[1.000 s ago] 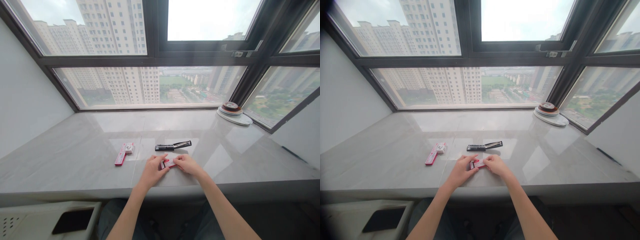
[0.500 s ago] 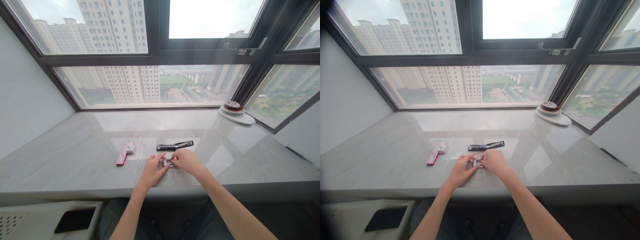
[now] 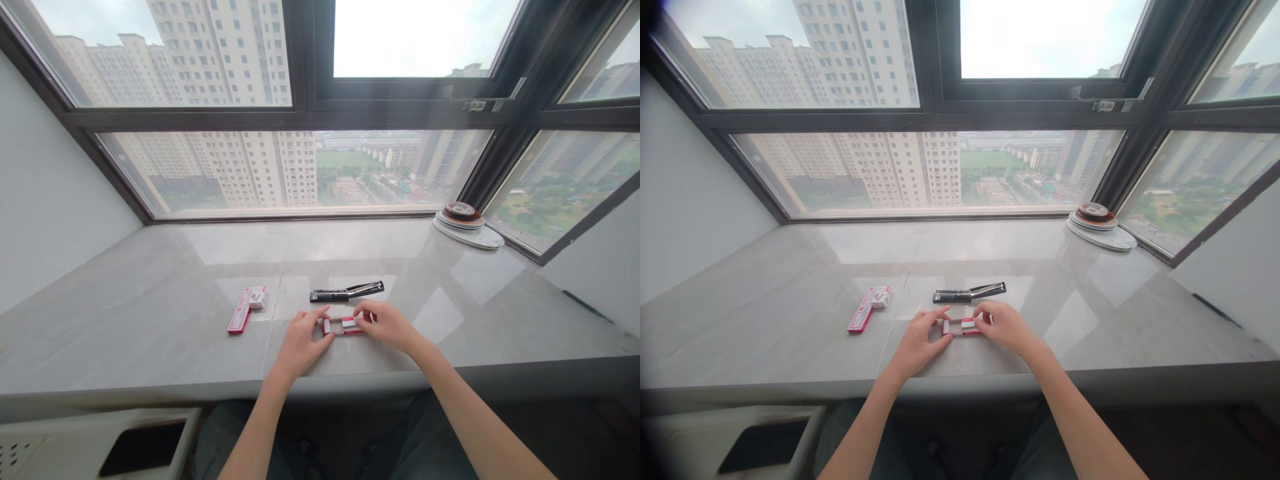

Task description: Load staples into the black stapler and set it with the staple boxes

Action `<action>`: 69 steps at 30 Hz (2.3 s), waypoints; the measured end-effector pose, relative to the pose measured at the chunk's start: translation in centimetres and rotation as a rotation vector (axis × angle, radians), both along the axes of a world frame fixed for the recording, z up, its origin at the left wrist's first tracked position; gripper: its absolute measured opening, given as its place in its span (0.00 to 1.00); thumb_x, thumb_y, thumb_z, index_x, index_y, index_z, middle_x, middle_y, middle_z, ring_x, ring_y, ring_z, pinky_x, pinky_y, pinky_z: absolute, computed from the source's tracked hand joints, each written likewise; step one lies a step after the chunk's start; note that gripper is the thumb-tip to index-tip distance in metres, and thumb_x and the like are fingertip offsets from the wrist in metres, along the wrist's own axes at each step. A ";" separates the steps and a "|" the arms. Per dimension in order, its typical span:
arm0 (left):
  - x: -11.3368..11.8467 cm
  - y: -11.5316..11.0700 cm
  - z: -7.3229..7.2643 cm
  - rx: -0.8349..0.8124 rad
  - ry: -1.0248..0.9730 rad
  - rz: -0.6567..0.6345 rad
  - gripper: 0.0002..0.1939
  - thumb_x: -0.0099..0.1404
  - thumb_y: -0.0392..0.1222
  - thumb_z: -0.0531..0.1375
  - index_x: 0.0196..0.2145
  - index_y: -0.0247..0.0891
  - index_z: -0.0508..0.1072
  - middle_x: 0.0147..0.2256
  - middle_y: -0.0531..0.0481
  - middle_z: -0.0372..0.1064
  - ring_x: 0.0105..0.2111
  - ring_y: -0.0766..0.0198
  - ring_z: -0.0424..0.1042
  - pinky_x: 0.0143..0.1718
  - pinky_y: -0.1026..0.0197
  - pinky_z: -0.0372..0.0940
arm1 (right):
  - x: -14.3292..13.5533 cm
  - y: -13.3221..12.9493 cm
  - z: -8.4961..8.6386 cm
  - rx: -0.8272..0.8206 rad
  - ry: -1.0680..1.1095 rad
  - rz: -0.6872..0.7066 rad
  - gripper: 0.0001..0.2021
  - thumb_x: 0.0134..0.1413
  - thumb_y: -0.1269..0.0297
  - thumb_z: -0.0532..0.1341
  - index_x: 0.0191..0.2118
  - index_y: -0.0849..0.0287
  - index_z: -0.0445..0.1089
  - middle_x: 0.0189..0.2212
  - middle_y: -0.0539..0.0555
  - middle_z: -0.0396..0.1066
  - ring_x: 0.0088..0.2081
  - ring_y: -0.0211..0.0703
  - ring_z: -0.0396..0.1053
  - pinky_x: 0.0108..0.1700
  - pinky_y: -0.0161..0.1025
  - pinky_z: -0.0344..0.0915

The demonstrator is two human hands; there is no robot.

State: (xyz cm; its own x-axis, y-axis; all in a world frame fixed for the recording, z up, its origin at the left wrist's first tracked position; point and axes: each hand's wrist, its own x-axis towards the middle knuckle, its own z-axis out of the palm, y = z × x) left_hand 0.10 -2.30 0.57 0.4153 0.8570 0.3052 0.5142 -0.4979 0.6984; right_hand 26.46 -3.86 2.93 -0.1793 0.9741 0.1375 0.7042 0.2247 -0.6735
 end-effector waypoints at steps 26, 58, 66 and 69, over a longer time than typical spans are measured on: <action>-0.2 4.9 -1.5 0.088 0.186 0.196 0.14 0.63 0.53 0.67 0.46 0.51 0.77 0.62 0.51 0.66 0.66 0.47 0.56 0.68 0.37 0.42 | -4.3 -0.6 0.2 0.107 -0.002 0.025 0.11 0.64 0.53 0.63 0.45 0.47 0.81 0.30 0.50 0.71 0.31 0.41 0.67 0.38 0.37 0.60; -0.2 1.4 -1.7 0.065 0.140 0.178 0.11 0.65 0.52 0.66 0.45 0.52 0.76 0.61 0.53 0.66 0.68 0.48 0.53 0.70 0.36 0.37 | -4.7 -0.2 -0.1 0.011 -0.091 -0.105 0.09 0.63 0.57 0.61 0.45 0.53 0.73 0.22 0.47 0.68 0.27 0.41 0.64 0.30 0.36 0.51; -0.2 1.5 -1.5 0.054 0.170 0.191 0.13 0.65 0.54 0.66 0.46 0.53 0.76 0.61 0.55 0.67 0.68 0.51 0.54 0.70 0.40 0.38 | -2.3 -1.9 -0.6 -0.189 0.275 -0.079 0.19 0.63 0.45 0.60 0.47 0.56 0.74 0.24 0.48 0.67 0.25 0.37 0.62 0.28 0.34 0.56; -0.2 1.6 -1.5 0.048 0.167 0.192 0.13 0.65 0.53 0.66 0.46 0.53 0.77 0.61 0.55 0.67 0.68 0.51 0.54 0.70 0.41 0.39 | 1.5 -2.4 -1.5 -0.455 0.429 -0.167 0.27 0.59 0.38 0.61 0.49 0.57 0.72 0.24 0.47 0.67 0.18 0.32 0.54 0.20 0.33 0.47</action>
State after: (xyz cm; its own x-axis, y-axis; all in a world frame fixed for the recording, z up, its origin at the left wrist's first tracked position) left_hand -0.09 -0.72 -0.94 0.2945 0.9112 0.2879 0.7087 -0.4104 0.5738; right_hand 27.93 -6.23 1.45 -0.0409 0.9620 -0.2700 0.3518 -0.2391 -0.9050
